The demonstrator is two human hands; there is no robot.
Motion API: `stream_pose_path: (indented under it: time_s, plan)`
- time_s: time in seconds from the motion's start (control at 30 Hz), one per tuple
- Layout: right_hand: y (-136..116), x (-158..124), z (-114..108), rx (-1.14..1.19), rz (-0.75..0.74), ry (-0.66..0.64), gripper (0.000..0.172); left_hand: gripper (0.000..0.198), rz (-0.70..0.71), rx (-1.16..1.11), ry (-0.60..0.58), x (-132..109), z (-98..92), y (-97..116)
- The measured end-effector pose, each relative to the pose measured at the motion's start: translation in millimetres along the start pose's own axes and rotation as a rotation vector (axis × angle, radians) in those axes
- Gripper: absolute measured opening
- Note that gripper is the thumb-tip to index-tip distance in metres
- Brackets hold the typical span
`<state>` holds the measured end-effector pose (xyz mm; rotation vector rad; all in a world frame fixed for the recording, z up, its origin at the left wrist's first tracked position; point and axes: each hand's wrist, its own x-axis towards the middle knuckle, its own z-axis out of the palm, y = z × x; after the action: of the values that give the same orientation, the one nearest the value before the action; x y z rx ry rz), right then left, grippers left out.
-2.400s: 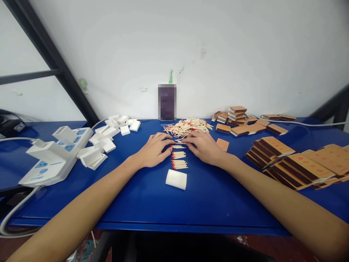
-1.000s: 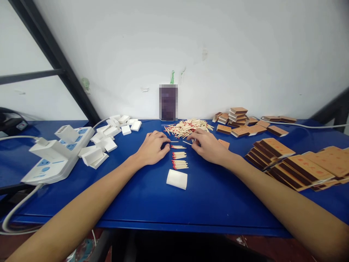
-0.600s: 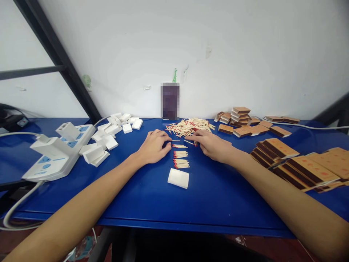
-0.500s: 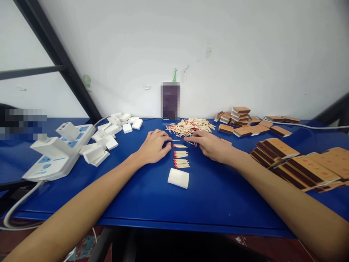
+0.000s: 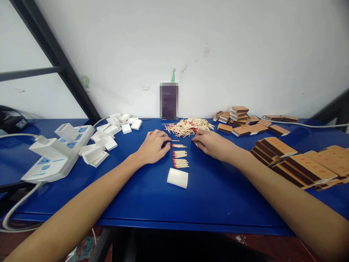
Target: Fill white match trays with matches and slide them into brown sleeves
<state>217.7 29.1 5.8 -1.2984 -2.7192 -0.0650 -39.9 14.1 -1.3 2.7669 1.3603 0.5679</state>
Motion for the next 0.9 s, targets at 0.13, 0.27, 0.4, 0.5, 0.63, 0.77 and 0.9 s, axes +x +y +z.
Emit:
stream_pose_path:
  time_s: [0.13, 0.27, 0.4, 0.5, 0.63, 0.77, 0.9]
  plan:
    - [8, -2, 2, -0.019, 0.032, -0.023, 0.024, 0.032, 0.003, -0.002, 0.001, 0, 0.4, -1]
    - [15, -3, 3, -0.067, 0.059, -0.028, 0.024, 0.032, 0.004, -0.008, 0.001, 0, 0.3, -1]
    - [10, -3, 1, -0.072, 0.087, -0.029, 0.025, 0.031, -0.002, -0.008, 0.002, 0, 0.6, -1]
    - [-2, 0, 0, -0.07, 0.114, 0.001, 0.023, 0.033, -0.01, 0.003, -0.002, 0, 1.4, -1]
    - [-24, 6, -2, -0.085, 0.128, 0.037, 0.023, 0.036, 0.002, 0.0, -0.013, 1, 3.0, -2]
    - [-40, 11, -3, -0.075, 0.095, 0.042, 0.027, 0.039, 0.036, -0.01, -0.026, 1, 4.4, -5]
    - [-35, 8, -1, -0.004, 0.09, 0.073, 0.029, 0.039, 0.061, -0.009, -0.047, 2, 3.6, -5]
